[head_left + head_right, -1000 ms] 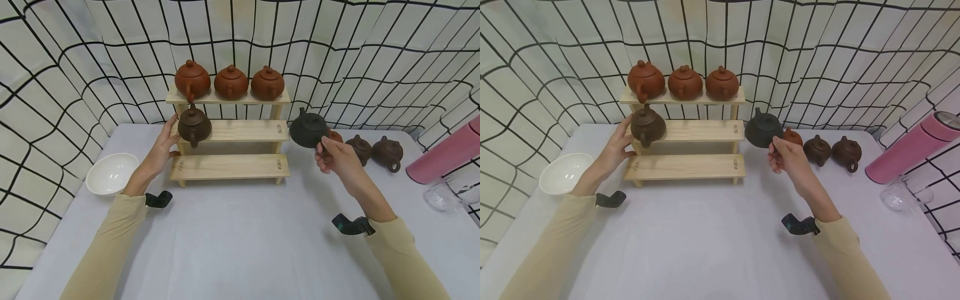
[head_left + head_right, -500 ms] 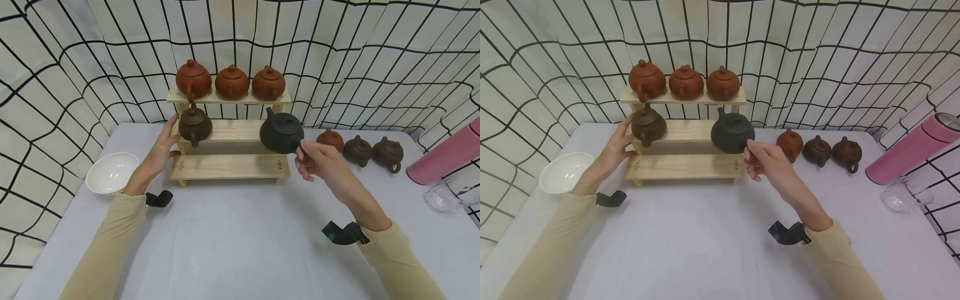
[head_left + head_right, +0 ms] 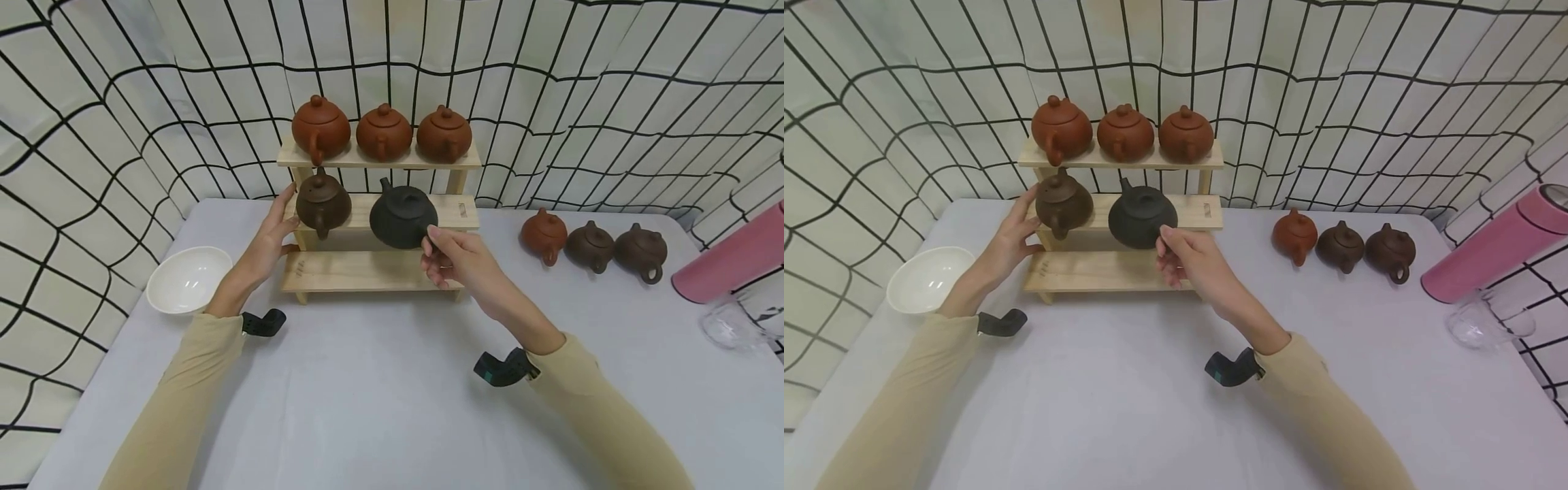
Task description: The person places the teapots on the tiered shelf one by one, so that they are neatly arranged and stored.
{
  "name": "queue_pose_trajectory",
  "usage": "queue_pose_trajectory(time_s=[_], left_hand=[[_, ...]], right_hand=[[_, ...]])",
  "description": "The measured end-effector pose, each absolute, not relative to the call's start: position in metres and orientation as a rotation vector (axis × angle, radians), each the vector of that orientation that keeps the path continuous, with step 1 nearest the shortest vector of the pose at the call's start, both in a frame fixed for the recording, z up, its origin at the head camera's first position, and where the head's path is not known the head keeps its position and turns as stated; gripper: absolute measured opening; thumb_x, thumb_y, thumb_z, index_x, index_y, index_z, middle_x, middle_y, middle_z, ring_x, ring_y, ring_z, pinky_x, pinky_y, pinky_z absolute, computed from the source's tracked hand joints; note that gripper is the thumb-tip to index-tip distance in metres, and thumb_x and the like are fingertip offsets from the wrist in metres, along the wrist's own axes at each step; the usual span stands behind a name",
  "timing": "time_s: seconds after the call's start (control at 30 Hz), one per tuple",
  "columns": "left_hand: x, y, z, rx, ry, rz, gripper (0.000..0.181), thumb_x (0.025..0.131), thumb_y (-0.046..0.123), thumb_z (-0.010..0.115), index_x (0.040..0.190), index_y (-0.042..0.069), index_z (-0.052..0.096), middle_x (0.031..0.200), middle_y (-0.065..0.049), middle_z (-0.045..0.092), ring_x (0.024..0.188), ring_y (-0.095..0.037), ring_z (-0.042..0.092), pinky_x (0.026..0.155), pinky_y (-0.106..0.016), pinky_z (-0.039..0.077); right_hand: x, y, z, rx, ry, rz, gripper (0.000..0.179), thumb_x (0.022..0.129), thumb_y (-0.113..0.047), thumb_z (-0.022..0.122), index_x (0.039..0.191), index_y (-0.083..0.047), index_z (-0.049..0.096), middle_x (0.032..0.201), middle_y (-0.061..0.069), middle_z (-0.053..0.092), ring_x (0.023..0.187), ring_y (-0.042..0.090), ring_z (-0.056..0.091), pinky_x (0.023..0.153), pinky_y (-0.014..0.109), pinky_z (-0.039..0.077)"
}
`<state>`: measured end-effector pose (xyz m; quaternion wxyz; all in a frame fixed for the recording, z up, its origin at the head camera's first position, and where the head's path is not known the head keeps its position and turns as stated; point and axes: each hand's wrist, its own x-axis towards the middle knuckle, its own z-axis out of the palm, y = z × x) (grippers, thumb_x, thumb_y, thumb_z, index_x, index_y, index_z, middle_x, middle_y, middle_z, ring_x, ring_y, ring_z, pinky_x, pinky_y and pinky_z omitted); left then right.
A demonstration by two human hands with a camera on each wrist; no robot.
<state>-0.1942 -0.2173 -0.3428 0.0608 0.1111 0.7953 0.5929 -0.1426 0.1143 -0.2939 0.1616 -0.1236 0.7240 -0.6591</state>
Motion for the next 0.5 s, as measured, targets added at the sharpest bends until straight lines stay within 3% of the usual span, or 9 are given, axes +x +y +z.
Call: queue_pose_trajectory(time_s=[0.5], left_hand=[[-0.195, -0.216, -0.343, 0.334, 2.431, 1.773, 0.068, 0.108, 0.027, 0.025, 0.169, 0.02, -0.005, 0.175, -0.003, -0.011, 0.158, -0.04, 0.004, 0.112, -0.08, 0.021]], right_hand=[[-0.156, 0.084, -0.307, -0.326, 2.103, -1.922, 0.037, 0.115, -0.023, 0.043, 0.097, 0.004, 0.06, 0.084, 0.005, 0.06, 0.067, 0.013, 0.052, 0.059, 0.023, 0.046]])
